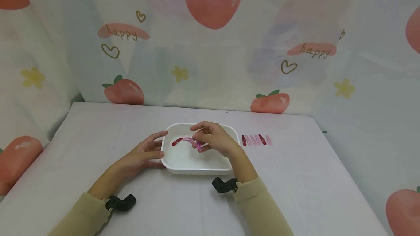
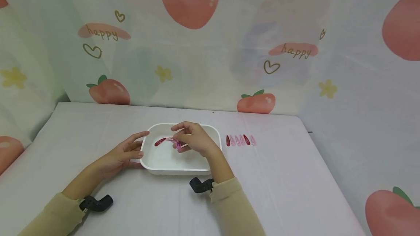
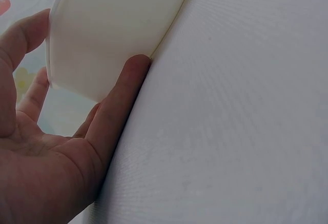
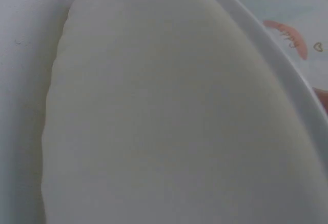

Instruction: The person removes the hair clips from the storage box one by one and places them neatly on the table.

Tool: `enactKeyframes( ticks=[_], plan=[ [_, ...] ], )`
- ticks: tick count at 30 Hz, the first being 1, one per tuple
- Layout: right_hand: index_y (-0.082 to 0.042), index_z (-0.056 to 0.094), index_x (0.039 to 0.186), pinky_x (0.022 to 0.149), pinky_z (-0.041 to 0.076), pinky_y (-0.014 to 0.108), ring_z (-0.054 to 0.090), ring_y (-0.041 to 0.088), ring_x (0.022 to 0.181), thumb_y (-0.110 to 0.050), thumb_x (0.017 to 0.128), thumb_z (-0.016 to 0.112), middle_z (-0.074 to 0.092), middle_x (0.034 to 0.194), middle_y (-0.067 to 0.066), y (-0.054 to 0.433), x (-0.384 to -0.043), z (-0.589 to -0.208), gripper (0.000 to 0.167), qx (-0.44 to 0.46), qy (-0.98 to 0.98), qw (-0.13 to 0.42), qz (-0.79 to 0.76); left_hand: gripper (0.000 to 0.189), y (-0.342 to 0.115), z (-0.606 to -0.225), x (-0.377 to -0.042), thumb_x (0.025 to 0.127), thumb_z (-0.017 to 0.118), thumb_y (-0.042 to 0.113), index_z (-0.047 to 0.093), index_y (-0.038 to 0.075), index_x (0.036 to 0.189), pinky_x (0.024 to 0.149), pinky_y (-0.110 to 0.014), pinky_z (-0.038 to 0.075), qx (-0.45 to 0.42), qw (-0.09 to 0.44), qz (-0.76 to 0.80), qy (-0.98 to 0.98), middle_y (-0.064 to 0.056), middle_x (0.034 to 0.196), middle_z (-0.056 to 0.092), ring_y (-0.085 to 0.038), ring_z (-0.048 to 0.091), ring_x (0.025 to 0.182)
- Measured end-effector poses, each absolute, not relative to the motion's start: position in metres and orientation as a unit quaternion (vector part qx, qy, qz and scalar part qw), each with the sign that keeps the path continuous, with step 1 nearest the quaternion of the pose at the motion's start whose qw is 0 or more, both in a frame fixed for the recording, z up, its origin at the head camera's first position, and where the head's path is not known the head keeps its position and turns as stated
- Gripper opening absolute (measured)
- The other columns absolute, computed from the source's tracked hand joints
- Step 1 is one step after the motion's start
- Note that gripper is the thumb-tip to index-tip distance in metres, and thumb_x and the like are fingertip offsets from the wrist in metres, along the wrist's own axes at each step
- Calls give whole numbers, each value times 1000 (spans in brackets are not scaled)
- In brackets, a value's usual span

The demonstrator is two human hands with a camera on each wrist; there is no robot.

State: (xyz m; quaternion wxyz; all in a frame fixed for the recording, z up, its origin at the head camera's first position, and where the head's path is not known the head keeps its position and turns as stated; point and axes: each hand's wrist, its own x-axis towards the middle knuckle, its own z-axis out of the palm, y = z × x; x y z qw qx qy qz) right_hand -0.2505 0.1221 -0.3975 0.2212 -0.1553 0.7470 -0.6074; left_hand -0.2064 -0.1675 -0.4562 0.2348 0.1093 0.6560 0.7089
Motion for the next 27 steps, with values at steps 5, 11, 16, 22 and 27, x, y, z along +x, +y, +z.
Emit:
enactKeyframes(
  ticks=[5,11,16,22,27],
  plan=[
    [-3,56,135,77,61,37,69,31,91,-1,93,65,60,119,29,125,-252,-395,43,-160,741,223,-613,71,-168,-457,-207,97,61,5,28,26,156,92,-52,55,111,234,708,657,-19,158,29,-37,51,129],
    [-3,54,139,80,60,34,65,41,101,2,90,65,58,125,31,129,-253,-392,50,-170,741,211,-615,71,-169,-459,-208,97,61,5,28,26,156,92,-52,55,116,232,710,655,-19,158,29,-37,51,128],
    [-7,55,138,81,60,33,62,44,105,0,93,63,60,125,30,135,-254,-389,46,-172,745,198,-613,72,-169,-459,-207,96,62,5,29,26,156,92,-51,55,113,232,711,654,-19,158,29,-36,51,128],
    [-10,59,133,83,60,34,66,38,100,-3,94,64,62,123,30,147,-255,-386,39,-175,743,171,-623,72,-169,-458,-206,96,61,4,29,26,156,92,-51,55,112,234,714,651,-19,158,29,-37,51,128],
    [-6,60,131,84,60,34,68,31,98,-5,94,66,65,121,28,156,-257,-384,38,-166,743,152,-630,71,-168,-457,-206,96,60,3,29,26,156,93,-51,55,115,235,714,649,-19,158,29,-37,51,129]
  ],
)
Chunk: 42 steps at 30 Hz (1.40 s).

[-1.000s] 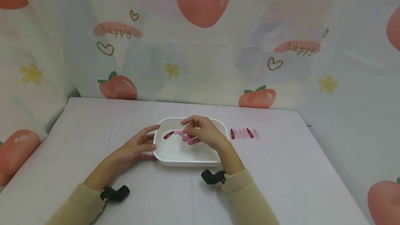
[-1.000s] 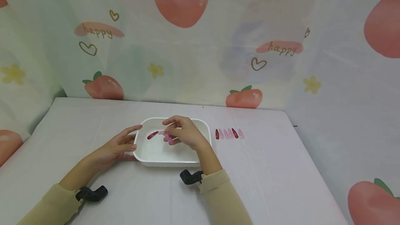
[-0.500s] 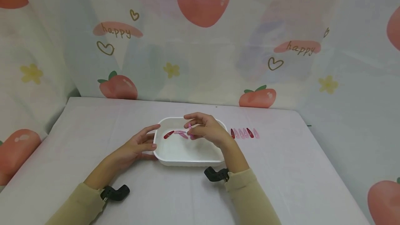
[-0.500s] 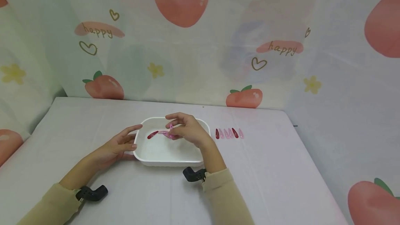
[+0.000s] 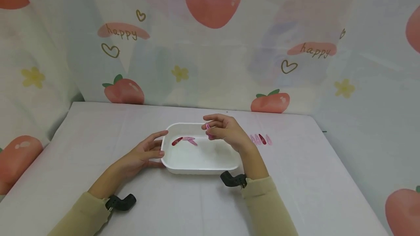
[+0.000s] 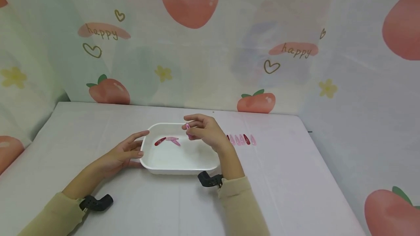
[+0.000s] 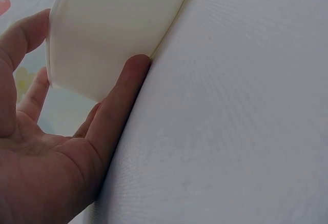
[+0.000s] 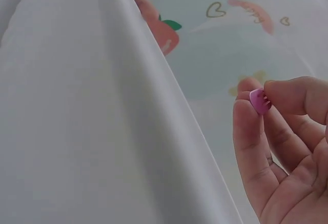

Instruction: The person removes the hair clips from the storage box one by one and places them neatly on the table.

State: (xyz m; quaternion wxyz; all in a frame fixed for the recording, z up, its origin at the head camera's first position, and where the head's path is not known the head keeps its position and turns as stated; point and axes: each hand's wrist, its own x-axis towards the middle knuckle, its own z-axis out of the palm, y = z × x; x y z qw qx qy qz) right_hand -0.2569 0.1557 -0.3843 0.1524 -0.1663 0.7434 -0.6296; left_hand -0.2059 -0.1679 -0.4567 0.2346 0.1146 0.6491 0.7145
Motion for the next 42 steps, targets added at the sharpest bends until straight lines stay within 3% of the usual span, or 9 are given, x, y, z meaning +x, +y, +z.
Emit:
enactKeyframes(
  ticks=[6,10,16,23,30,42],
  plan=[
    [-3,63,126,83,60,33,63,44,105,-3,94,66,66,120,25,162,-260,-383,33,-157,746,137,-632,71,-168,-456,-205,96,61,4,29,26,156,92,-52,55,118,231,713,652,-19,158,29,-36,52,128],
    [-2,62,127,83,60,33,63,44,105,-2,94,66,65,120,27,164,-261,-381,33,-154,739,131,-643,72,-169,-456,-204,96,62,5,29,26,156,92,-52,55,116,229,714,651,-19,158,29,-37,51,128],
    [-2,61,128,84,59,34,64,42,103,0,94,63,67,115,19,165,-262,-379,34,-150,730,128,-655,71,-170,-457,-205,96,61,5,29,26,156,92,-52,55,114,226,713,654,-19,158,30,-37,52,128],
    [-2,61,129,85,59,35,63,45,105,3,93,64,63,121,30,168,-262,-380,36,-143,728,129,-658,70,-169,-459,-207,97,61,5,30,28,155,93,-52,55,113,230,707,659,-17,158,30,-37,50,130],
    [-1,60,128,84,60,34,67,24,91,-1,93,64,62,122,31,176,-256,-377,35,-149,754,131,-626,72,-171,-458,-207,96,61,4,29,27,156,92,-52,55,118,233,711,653,-19,157,30,-37,50,128],
    [0,58,131,85,59,34,67,23,91,-2,93,64,63,121,29,202,-246,-385,39,-136,762,139,-618,71,-168,-459,-208,96,62,5,29,28,156,93,-52,55,115,233,707,657,-18,157,30,-37,50,129]
  ],
)
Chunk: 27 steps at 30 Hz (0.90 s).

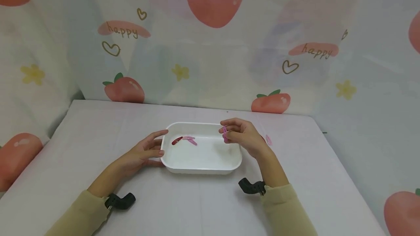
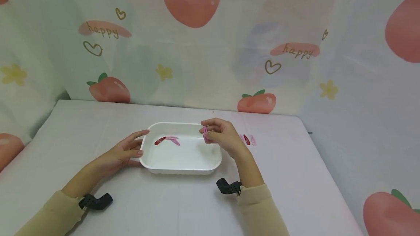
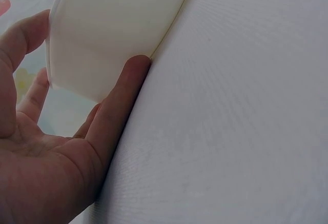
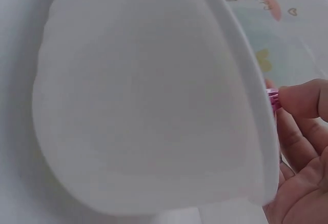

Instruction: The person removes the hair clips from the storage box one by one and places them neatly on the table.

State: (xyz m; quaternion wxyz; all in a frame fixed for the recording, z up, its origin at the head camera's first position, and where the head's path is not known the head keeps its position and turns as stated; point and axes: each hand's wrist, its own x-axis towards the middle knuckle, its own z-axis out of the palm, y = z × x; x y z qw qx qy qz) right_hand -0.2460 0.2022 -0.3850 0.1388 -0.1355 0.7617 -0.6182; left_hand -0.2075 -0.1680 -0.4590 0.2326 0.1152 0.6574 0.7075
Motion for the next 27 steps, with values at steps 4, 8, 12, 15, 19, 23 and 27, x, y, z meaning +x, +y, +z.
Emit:
enactKeyframes(
  ticks=[4,8,12,15,19,23,27],
  plan=[
    [0,58,130,85,59,33,67,25,91,-2,93,64,64,120,28,209,-245,-386,38,-138,767,134,-612,72,-168,-460,-207,96,61,5,29,27,156,93,-53,54,115,237,712,651,-19,158,29,-35,50,128],
    [-2,59,130,81,58,29,68,24,92,-5,93,65,65,120,24,215,-244,-385,38,-134,777,132,-601,72,-169,-460,-207,96,60,3,28,26,156,93,-52,54,116,237,716,646,-20,158,29,-35,51,127],
    [-9,62,128,63,48,22,71,23,90,-10,93,66,68,119,19,223,-244,-383,35,-122,792,123,-585,71,-168,-457,-207,97,60,4,28,26,156,93,-52,54,120,236,714,648,-19,158,29,-35,51,128],
    [-9,62,128,58,42,22,71,22,88,-10,94,66,68,118,20,227,-244,-383,35,-122,794,120,-584,71,-167,-458,-208,96,61,5,29,27,156,93,-52,55,117,235,712,651,-19,158,29,-35,51,128],
    [-4,60,129,63,49,22,70,19,83,-6,93,66,67,117,21,232,-244,-386,37,-117,783,119,-599,71,-166,-459,-209,96,61,5,29,27,156,93,-52,55,116,236,711,652,-19,158,29,-36,51,128],
    [-2,59,130,69,55,28,68,18,82,-4,93,65,67,117,23,236,-245,-389,38,-124,779,113,-604,71,-168,-460,-208,97,60,5,29,27,156,93,-51,55,115,234,708,656,-19,157,29,-35,52,127],
    [-4,60,128,74,59,33,67,22,83,-4,93,65,66,117,23,245,-247,-387,35,-128,784,94,-601,71,-170,-460,-208,97,61,6,29,27,156,92,-51,55,116,228,704,662,-20,157,29,-35,52,127]
  ],
)
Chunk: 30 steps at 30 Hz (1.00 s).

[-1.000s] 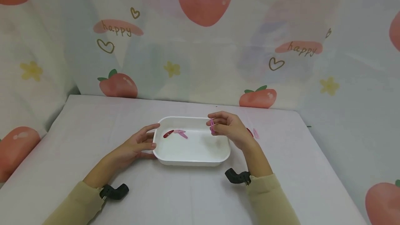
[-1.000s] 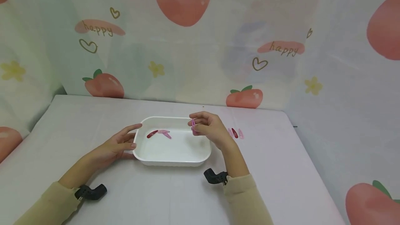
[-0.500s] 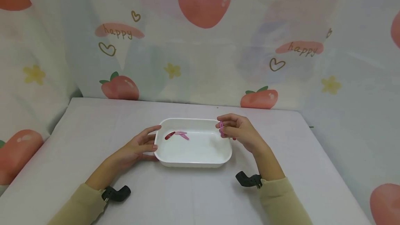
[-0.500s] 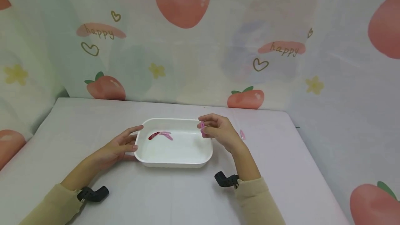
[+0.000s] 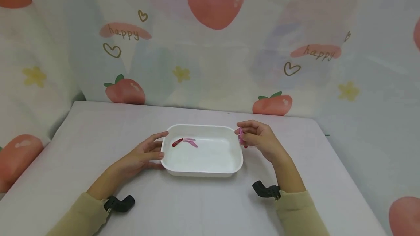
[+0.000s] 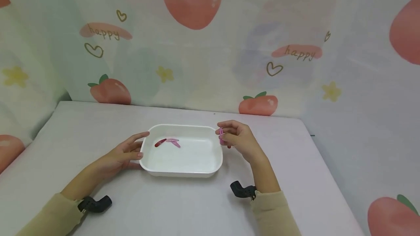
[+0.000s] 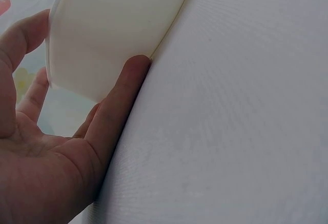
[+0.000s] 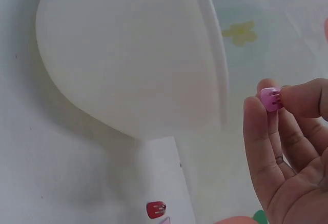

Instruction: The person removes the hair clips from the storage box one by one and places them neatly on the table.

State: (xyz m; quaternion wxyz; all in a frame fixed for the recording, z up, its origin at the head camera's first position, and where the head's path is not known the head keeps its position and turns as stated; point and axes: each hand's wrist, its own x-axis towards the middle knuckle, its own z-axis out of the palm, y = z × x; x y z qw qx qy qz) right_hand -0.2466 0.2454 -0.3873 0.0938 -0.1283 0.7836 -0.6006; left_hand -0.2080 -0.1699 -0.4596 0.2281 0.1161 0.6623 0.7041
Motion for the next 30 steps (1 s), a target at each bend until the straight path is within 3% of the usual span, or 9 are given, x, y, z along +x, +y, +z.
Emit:
enactKeyframes(
  ticks=[5,8,17,30],
  plan=[
    [-3,59,128,82,60,34,70,21,88,-2,94,63,67,114,18,263,-247,-381,35,-131,777,65,-612,72,-170,-459,-208,96,62,6,28,27,156,92,-51,55,117,229,703,663,-20,157,28,-36,52,127],
    [-3,60,127,82,60,32,70,17,89,-1,94,62,69,110,11,274,-247,-378,33,-128,780,47,-611,72,-170,-458,-207,96,62,6,27,26,157,92,-52,55,120,230,704,661,-21,157,28,-36,52,127],
    [-2,57,129,81,59,27,68,13,93,-6,97,60,69,111,7,301,-248,-382,32,-79,808,4,-584,72,-169,-459,-207,97,61,5,27,26,157,91,-52,55,122,232,704,660,-21,158,26,-36,51,128],
    [-1,50,142,84,57,21,66,16,101,-13,102,54,60,131,26,325,-253,-398,42,-9,848,1,-530,72,-170,-458,-207,97,60,4,27,26,157,92,-52,55,123,235,709,654,-21,157,27,-35,52,127]
  ],
)
